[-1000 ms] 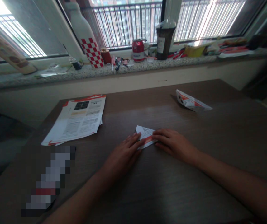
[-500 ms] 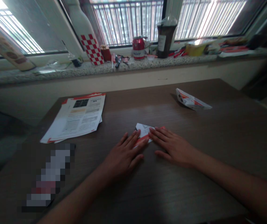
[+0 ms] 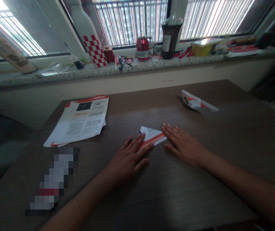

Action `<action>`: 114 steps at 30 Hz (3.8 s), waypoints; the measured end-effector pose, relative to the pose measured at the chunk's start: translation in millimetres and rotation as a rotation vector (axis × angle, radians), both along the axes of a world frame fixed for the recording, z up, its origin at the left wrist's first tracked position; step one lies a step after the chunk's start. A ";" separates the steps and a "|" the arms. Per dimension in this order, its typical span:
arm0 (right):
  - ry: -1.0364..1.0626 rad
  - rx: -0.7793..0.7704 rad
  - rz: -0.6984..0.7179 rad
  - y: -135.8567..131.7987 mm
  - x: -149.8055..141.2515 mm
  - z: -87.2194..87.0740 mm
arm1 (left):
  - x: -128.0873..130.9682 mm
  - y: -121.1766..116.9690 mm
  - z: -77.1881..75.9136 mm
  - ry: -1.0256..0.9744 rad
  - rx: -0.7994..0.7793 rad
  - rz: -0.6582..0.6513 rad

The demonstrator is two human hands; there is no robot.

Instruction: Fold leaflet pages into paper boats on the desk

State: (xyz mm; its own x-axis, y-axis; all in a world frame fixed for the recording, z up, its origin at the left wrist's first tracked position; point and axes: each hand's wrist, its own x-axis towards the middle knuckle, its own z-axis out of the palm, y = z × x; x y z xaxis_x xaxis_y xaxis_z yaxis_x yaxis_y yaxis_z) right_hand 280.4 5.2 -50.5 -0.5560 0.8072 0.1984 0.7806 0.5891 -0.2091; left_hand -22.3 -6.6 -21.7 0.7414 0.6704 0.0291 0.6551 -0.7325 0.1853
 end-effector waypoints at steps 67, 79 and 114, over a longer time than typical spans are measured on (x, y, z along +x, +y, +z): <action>0.189 0.162 0.137 -14.9 -42.4 29.7 | 20.4 2.7 9.6 -0.605 0.128 0.204; 0.164 0.228 0.191 -10.6 -34.8 31.1 | 17.7 -1.9 23.2 -0.336 0.226 0.137; 0.115 0.202 0.189 -5.8 -32.8 38.4 | 5.1 5.4 26.5 -0.340 0.074 0.252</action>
State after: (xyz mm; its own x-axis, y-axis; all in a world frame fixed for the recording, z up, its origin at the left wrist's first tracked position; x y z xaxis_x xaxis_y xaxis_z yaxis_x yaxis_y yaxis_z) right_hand 247.5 -0.5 -12.1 -0.6573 0.6292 0.4148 0.6309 0.7605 -0.1537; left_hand -17.3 -1.2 4.8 0.4945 0.8163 0.2987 0.7258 -0.5768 0.3748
